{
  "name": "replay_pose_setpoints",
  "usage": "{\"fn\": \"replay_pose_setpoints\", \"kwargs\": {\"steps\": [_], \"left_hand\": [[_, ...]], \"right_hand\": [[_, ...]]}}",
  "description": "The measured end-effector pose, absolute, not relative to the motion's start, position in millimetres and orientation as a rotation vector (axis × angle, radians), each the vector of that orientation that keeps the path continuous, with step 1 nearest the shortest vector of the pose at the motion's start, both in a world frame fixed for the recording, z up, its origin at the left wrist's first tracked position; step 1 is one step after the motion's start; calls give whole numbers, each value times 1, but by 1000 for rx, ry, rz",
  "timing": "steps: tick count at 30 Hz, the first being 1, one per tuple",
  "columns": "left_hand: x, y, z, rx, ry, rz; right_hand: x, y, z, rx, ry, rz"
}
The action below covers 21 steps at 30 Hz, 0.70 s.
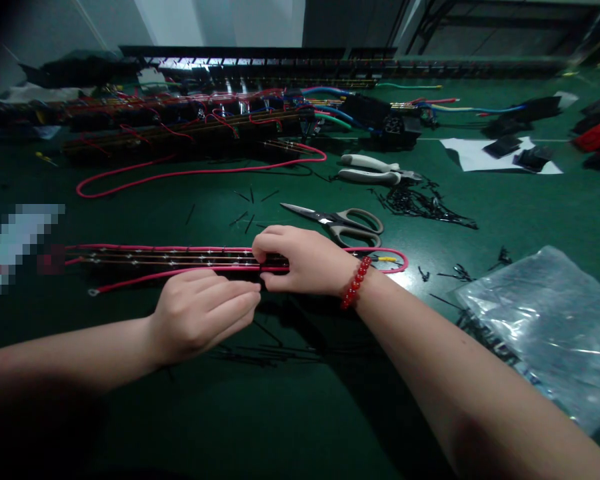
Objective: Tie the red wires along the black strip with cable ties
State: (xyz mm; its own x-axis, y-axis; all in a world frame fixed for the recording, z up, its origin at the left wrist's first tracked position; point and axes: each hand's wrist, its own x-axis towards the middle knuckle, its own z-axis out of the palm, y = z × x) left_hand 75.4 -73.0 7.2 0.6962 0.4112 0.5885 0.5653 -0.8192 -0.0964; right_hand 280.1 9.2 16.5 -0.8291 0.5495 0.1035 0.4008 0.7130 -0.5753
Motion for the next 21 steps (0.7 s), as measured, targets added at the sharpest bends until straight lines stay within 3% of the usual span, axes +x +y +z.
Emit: {"fn": "replay_pose_setpoints", "kwargs": {"steps": [21], "left_hand": [[77,-74,9,-2749,-721,-745]], "right_hand": [[278,9,20,-764,-2663,852]]}}
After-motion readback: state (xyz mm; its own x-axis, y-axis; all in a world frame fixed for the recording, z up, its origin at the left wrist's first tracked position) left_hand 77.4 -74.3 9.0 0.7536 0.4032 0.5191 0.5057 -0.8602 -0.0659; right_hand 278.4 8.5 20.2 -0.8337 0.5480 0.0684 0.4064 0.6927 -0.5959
